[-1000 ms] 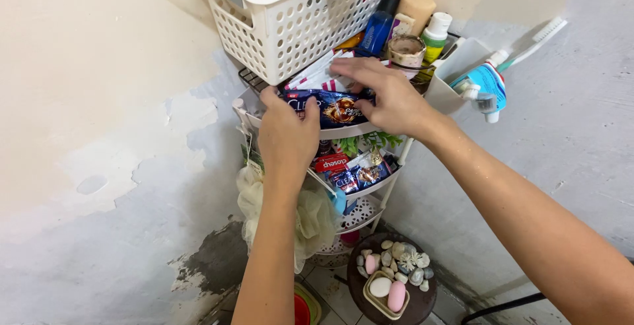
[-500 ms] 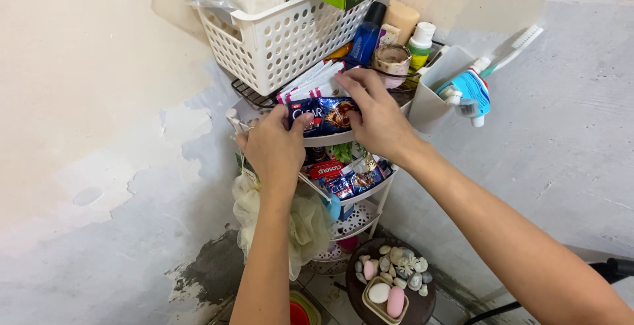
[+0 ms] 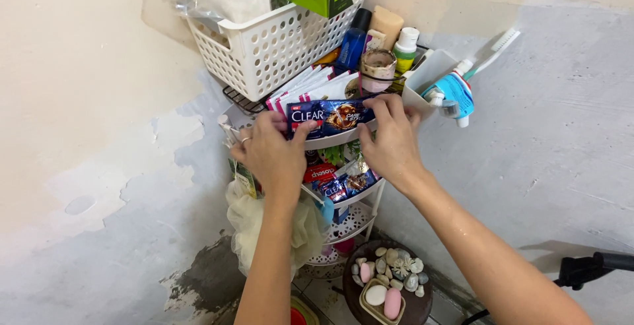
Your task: Washing and scrubbing a plastic chair with soap and water in a bathroom.
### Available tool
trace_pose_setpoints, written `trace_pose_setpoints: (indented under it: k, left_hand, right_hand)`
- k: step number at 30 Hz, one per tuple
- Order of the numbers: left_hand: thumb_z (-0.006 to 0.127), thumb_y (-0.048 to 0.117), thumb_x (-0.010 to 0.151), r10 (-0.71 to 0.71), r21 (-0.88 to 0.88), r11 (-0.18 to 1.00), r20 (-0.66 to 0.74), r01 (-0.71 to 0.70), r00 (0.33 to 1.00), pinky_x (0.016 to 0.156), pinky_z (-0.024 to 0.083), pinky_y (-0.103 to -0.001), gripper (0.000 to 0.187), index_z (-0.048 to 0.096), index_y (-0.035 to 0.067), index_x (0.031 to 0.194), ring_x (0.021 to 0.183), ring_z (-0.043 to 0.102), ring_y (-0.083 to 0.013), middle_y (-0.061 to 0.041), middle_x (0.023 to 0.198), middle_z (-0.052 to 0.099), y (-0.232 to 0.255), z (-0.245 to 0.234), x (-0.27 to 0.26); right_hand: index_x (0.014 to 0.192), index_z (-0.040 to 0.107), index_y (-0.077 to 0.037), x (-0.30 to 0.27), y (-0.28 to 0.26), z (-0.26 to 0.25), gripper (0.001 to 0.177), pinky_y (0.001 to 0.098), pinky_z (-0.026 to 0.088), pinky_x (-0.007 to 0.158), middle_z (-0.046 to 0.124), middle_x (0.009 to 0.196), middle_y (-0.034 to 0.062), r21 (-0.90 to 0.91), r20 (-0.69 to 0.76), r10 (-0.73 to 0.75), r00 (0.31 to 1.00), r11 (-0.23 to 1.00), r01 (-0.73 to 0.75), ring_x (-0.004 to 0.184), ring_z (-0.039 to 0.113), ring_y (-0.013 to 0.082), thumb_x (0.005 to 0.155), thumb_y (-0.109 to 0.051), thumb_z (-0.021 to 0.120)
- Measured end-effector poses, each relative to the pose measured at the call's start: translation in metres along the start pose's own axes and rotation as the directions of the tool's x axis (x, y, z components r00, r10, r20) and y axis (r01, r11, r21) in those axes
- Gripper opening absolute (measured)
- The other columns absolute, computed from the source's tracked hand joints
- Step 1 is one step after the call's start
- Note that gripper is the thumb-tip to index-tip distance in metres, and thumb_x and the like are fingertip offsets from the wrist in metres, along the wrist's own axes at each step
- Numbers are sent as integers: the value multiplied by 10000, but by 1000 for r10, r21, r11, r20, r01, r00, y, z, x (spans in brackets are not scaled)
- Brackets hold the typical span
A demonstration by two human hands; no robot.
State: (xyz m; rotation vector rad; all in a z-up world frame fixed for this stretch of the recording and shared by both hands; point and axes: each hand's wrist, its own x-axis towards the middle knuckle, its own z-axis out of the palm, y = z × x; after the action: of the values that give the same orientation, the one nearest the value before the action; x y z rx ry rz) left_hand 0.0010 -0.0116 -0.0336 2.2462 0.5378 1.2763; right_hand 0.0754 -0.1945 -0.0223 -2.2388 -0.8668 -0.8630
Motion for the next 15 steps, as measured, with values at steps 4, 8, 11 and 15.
trace_pose_setpoints:
  k: [4, 8, 11, 15]
  left_hand:
    - [814, 433, 860, 16, 8, 1000, 14, -16, 1000, 995, 312, -477, 441, 638, 115, 1109, 1051, 594, -250, -10, 1020, 700, -16, 5, -6]
    - [823, 398, 836, 14, 82, 996, 43, -18, 999, 1017, 305, -504, 409, 651, 127, 1089, 1102, 578, -271, -8, 1014, 699, -6, -4, -2]
    - [839, 359, 785, -60, 106, 993, 89, 50, 994, 1026, 280, -528, 421, 641, 115, 1066, 1125, 551, -286, -14, 989, 695, 5, -11, 3]
    - [798, 241, 755, -67, 45, 997, 72, 64, 995, 1056, 273, -545, 532, 573, 48, 1197, 1158, 535, -311, -78, 1107, 659, 11, -17, 6]
  right_hand:
    - [1221, 639, -54, -2, 0, 11, 405, 501, 369, 1051, 576, 1254, 146, 129, 23, 79, 997, 988, -81, 1178, 545, 386, 832, -79, 748]
    - [1213, 654, -63, 0, -3, 19, 385, 478, 389, 1043, 573, 1297, 133, 193, 1, 54, 999, 980, -53, 1190, 501, 399, 838, -77, 741]
    - [1193, 680, -66, -1, -4, 21, 342, 457, 384, 1033, 591, 1284, 110, 144, 15, 91, 996, 985, -92, 1169, 505, 374, 857, -94, 743]
    - [1140, 710, -97, -1, 0, 20, 261, 466, 350, 1062, 602, 1263, 97, 126, 14, 64, 998, 990, -65, 1173, 557, 307, 888, -138, 759]
